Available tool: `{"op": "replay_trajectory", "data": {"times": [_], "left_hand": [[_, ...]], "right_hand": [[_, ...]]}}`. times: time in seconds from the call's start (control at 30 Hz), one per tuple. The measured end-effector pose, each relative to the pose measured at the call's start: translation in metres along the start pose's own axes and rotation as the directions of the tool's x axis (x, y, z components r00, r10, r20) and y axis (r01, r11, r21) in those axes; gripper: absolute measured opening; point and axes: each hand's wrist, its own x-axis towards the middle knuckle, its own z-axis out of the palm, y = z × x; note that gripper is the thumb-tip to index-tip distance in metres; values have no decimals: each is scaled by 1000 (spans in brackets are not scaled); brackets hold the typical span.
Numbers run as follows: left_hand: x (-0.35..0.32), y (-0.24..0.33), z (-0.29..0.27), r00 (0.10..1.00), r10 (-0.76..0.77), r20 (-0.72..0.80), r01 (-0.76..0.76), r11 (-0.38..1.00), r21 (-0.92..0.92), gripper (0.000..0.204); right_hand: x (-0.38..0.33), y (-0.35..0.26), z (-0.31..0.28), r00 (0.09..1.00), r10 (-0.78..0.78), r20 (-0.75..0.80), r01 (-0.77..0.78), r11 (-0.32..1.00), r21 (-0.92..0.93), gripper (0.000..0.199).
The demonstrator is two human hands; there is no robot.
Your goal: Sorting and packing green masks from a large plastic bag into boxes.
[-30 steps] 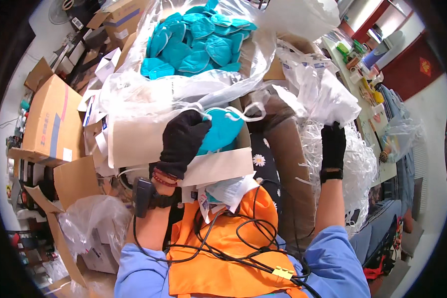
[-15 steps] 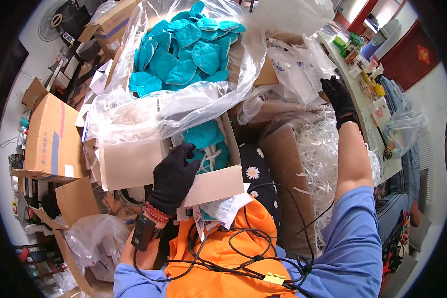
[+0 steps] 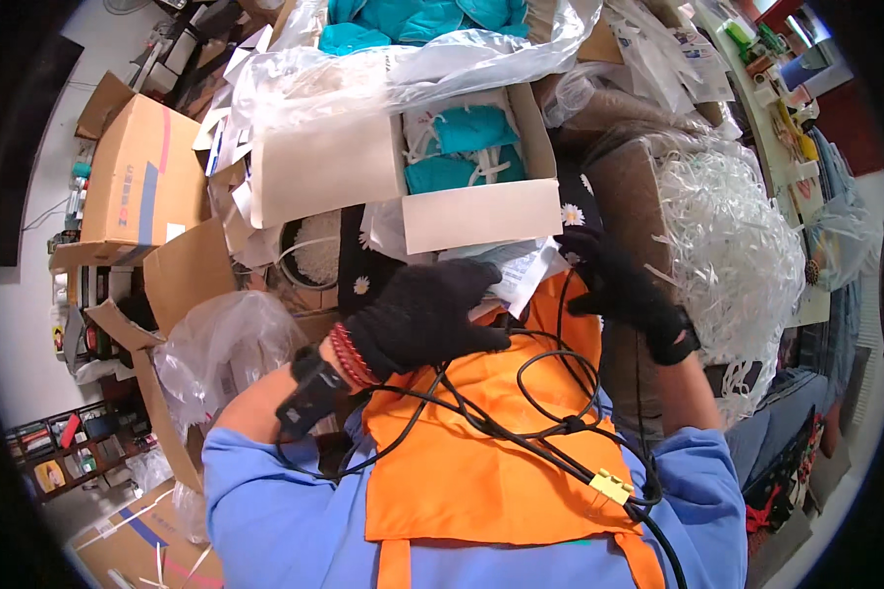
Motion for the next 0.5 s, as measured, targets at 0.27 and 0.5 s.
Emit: {"op": "replay_trajectory", "data": {"times": [0.27, 0.5], "left_hand": [[17, 8, 43, 986, 34, -165, 16, 957, 289, 83], [35, -1, 84, 949, -113, -295, 212, 920, 330, 71]], "right_hand": [[38, -24, 27, 903, -230, -364, 230, 972, -44, 69], [54, -25, 27, 869, -337, -362, 238, 927, -291, 47]]}}
